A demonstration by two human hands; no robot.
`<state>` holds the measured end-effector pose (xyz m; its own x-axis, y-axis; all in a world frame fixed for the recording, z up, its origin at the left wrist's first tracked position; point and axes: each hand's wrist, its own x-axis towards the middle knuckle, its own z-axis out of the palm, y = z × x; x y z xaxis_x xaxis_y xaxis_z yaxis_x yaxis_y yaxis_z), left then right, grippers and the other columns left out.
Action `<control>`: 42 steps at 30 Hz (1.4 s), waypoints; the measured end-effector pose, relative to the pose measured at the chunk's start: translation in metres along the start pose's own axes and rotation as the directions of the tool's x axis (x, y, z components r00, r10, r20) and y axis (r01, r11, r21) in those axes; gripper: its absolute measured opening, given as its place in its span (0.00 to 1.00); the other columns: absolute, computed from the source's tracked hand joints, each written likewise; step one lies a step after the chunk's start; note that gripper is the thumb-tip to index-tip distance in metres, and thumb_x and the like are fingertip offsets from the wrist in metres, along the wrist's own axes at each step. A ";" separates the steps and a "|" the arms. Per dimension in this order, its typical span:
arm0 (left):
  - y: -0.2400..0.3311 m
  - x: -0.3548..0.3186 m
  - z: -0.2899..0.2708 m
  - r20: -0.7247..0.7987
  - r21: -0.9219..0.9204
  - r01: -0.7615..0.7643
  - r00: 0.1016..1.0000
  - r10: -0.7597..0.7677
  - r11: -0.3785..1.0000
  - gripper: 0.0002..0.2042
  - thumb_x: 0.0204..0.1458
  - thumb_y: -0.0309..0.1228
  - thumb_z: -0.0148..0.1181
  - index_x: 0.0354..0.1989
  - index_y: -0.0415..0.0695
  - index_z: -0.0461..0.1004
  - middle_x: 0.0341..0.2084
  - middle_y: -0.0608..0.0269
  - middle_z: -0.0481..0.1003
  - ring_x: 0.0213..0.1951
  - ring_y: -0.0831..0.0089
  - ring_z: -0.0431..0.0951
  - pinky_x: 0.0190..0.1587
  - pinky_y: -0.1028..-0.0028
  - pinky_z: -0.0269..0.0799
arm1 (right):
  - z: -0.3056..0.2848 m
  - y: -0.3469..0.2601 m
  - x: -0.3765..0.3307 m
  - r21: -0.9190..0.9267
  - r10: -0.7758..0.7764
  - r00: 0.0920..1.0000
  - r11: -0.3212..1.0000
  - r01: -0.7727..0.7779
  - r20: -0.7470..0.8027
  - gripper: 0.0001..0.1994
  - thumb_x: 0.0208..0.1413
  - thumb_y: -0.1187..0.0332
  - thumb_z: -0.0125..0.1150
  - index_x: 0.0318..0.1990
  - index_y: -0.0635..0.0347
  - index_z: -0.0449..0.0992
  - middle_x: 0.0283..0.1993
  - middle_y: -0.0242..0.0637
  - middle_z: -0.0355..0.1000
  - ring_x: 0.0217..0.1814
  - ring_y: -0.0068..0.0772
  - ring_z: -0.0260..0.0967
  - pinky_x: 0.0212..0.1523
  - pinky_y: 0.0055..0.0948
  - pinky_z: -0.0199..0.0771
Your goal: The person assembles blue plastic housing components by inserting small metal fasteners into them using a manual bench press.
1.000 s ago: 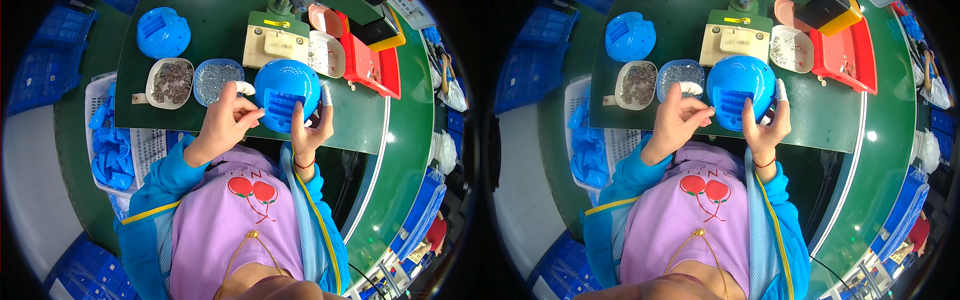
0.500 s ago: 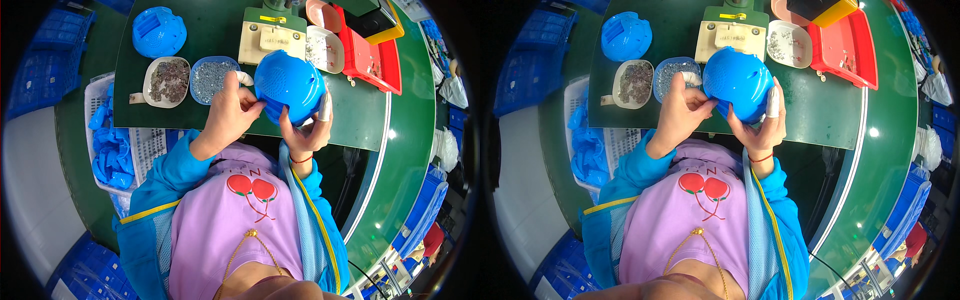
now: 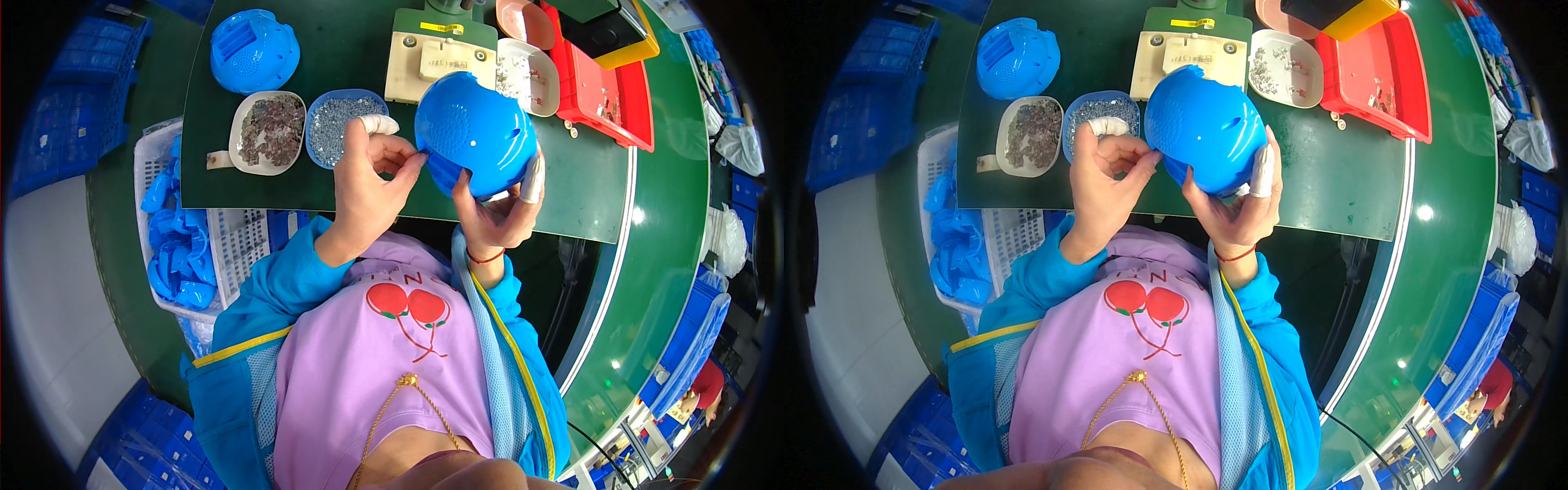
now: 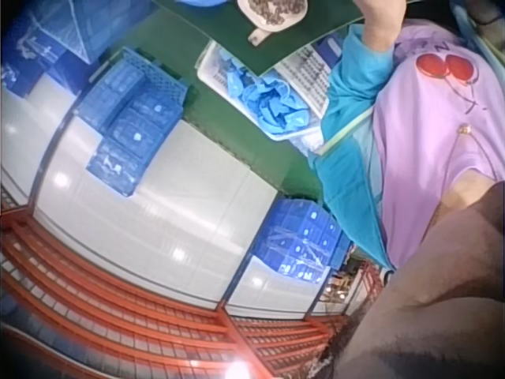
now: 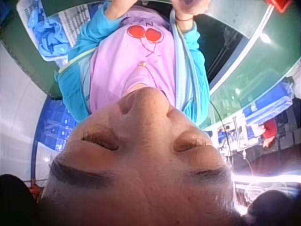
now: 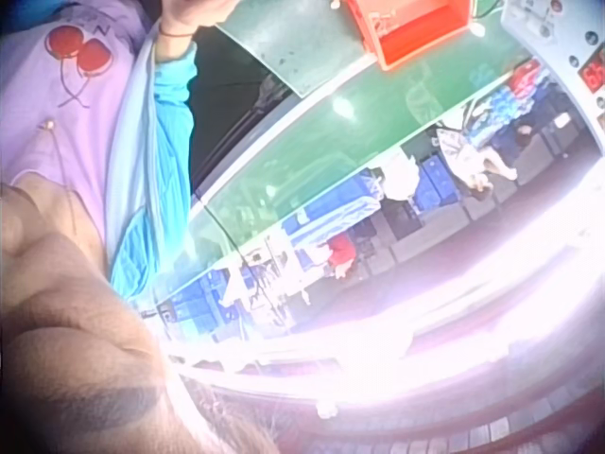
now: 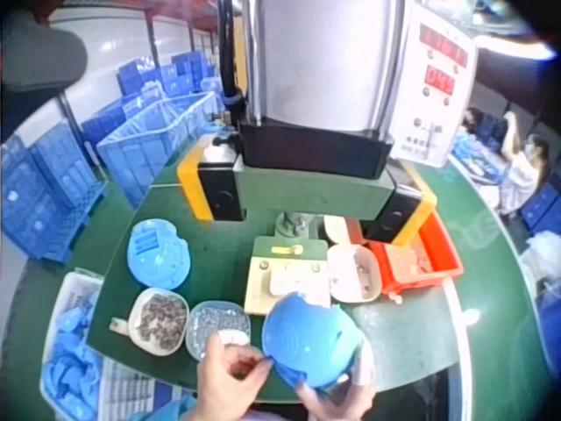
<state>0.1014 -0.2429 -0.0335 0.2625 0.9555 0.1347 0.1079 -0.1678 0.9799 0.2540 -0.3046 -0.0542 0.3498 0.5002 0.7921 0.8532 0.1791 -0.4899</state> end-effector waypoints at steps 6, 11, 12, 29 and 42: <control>0.001 0.001 0.004 -0.035 -0.012 0.016 0.999 -0.016 1.000 0.22 0.49 0.16 0.67 0.43 0.37 0.56 0.29 0.54 0.79 0.30 0.74 0.81 0.31 0.78 0.77 | 0.000 -0.004 0.001 -0.052 0.009 1.000 0.999 -0.009 0.010 0.44 0.37 0.67 0.80 0.64 0.69 0.61 0.56 0.66 0.69 0.55 0.62 0.74 0.49 0.44 0.80; -0.006 0.004 0.006 -0.074 -0.008 -0.027 0.997 0.027 1.000 0.24 0.47 0.18 0.70 0.46 0.38 0.60 0.26 0.56 0.79 0.27 0.74 0.82 0.28 0.77 0.77 | 0.001 -0.005 0.004 -0.004 -0.005 1.000 1.000 0.005 0.003 0.45 0.38 0.69 0.79 0.65 0.70 0.60 0.58 0.65 0.67 0.55 0.58 0.74 0.49 0.42 0.81; -0.009 0.007 0.003 -0.027 0.020 -0.045 0.999 0.045 0.999 0.27 0.46 0.19 0.72 0.50 0.37 0.60 0.33 0.54 0.79 0.33 0.72 0.82 0.32 0.76 0.78 | 0.003 -0.003 0.002 0.104 0.109 0.993 0.989 -0.104 -0.040 0.44 0.39 0.72 0.78 0.65 0.71 0.60 0.59 0.63 0.67 0.56 0.55 0.74 0.49 0.42 0.81; -0.013 -0.006 -0.048 0.437 -0.489 0.579 0.810 -0.391 0.652 0.36 0.45 0.25 0.69 0.63 0.32 0.57 0.56 0.50 0.68 0.57 0.63 0.70 0.62 0.63 0.66 | 0.063 0.193 0.086 -0.154 0.057 0.741 0.986 0.064 0.669 0.25 0.44 0.65 0.69 0.54 0.52 0.76 0.56 0.50 0.71 0.60 0.54 0.66 0.61 0.45 0.69; -0.015 -0.012 -0.048 0.432 -0.390 0.555 0.815 -0.386 0.735 0.39 0.44 0.26 0.71 0.65 0.33 0.56 0.56 0.49 0.68 0.58 0.63 0.70 0.63 0.63 0.65 | 0.061 0.197 0.092 -0.166 0.180 0.782 0.981 -0.099 0.596 0.12 0.41 0.71 0.67 0.37 0.59 0.82 0.37 0.46 0.75 0.40 0.48 0.77 0.43 0.40 0.79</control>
<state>0.0507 -0.2406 -0.0426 0.5862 0.7389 -0.3323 -0.1486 0.5013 0.8524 0.4305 -0.1721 -0.0996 0.1964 0.9288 0.3144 0.8670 -0.0147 -0.4982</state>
